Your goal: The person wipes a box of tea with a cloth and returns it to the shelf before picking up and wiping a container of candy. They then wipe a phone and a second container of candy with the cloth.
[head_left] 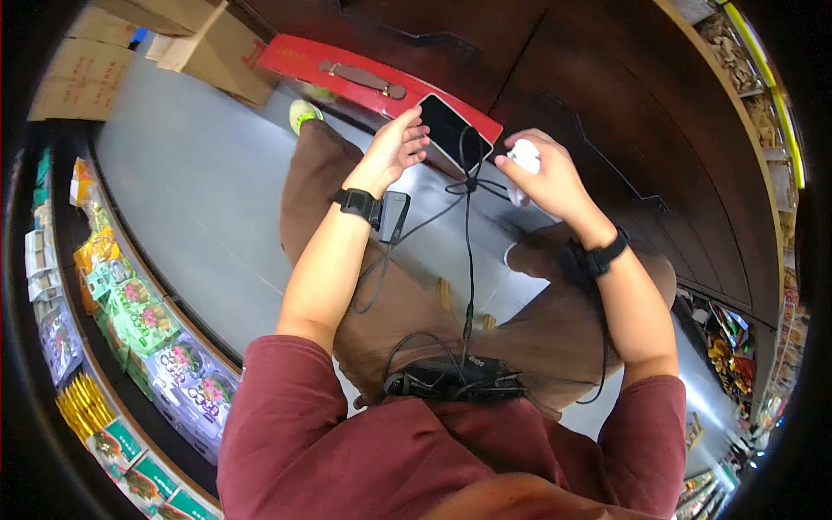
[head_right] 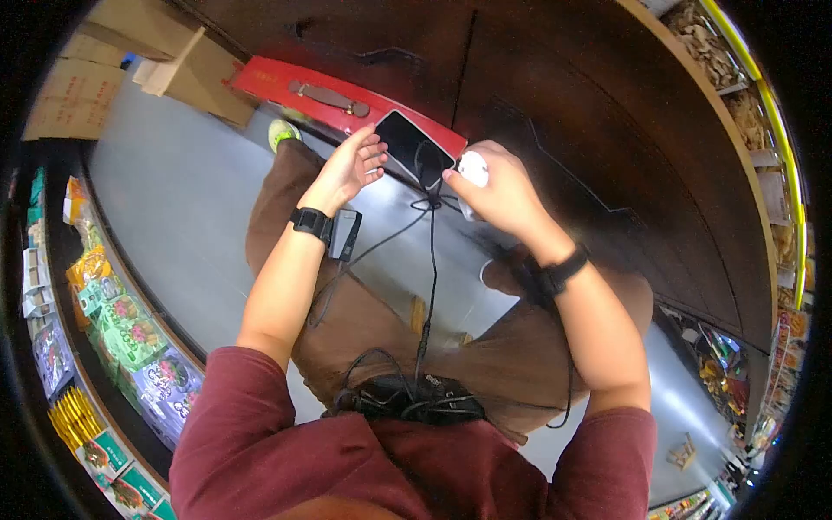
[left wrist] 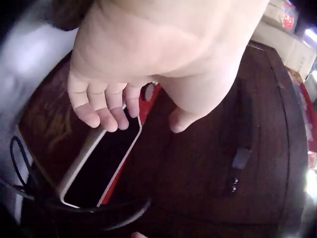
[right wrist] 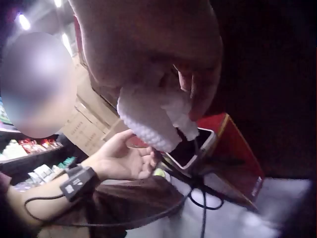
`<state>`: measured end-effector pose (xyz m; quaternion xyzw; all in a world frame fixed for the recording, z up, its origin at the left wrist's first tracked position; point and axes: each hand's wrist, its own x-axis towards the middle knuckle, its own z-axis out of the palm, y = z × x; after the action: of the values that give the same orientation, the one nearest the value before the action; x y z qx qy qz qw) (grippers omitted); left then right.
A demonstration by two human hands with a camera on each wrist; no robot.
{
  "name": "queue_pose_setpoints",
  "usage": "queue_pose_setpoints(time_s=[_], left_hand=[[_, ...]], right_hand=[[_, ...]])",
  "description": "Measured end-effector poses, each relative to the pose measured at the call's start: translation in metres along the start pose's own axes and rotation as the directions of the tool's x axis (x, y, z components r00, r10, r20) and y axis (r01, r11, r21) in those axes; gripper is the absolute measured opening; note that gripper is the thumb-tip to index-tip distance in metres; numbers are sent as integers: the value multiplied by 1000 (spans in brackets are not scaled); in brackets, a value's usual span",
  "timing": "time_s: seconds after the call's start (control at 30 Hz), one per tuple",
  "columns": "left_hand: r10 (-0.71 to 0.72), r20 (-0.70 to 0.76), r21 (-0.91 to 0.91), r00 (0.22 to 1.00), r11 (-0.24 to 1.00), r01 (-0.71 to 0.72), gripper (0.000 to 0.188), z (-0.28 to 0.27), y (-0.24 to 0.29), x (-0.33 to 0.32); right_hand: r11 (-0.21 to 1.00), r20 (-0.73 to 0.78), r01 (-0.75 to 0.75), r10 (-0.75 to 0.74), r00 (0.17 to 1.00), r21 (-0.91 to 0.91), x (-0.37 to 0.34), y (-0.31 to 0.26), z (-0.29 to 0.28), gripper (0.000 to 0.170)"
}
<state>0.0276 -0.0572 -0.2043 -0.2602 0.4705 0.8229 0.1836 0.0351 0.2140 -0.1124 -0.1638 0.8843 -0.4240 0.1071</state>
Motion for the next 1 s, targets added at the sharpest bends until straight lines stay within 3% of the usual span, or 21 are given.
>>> queue_pose_setpoints(time_s=[0.03,0.1,0.2,0.3,0.37,0.43,0.5,0.6,0.67,0.7,0.77,0.83,0.9,1.0], left_hand=[[-20,-46,13,999,1000,21,49,-5,-6,4],[-43,-83,113,996,992,52,71,-10,-22,13],[-115,-59,56,992,991,118,82,2,-41,12],[-120,-7,-19,993,993,120,90,7,-45,15],[-120,-16,-47,993,992,119,87,13,-45,14],[-101,-41,-58,994,993,99,83,19,-44,9],[-86,18,-82,996,993,87,76,20,-47,8],[-47,-22,-37,999,998,46,60,16,-56,14],[-38,-15,74,999,997,39,40,10,-62,19],[-39,-19,74,999,996,40,40,9,-68,19],[221,-29,80,975,973,-218,27,10,-75,17],[285,-49,163,957,948,-274,24,8,-72,13],[499,-85,178,863,859,-479,24,3,-66,9],[577,-134,11,806,814,-581,24,-9,-37,-7]], right_hand=[[995,-41,95,-97,995,-40,8,15,12,38],[1000,61,7,-6,998,-17,20,37,25,42],[980,72,-30,45,996,-197,32,65,41,44],[987,37,-70,77,996,-143,39,62,44,44],[980,-60,-156,149,987,-122,40,56,52,47],[970,96,-235,240,966,-62,37,45,52,49],[987,6,-35,36,999,-160,31,60,69,49],[994,18,-16,18,1000,-107,23,69,73,48],[991,204,-127,114,972,49,19,68,70,37],[991,207,-126,113,972,52,15,66,71,37],[908,374,-281,155,915,311,5,59,73,36],[945,373,-240,146,916,221,5,51,67,41],[970,215,-243,233,948,19,8,48,59,50],[975,-51,-216,213,976,-54,14,56,55,55]])
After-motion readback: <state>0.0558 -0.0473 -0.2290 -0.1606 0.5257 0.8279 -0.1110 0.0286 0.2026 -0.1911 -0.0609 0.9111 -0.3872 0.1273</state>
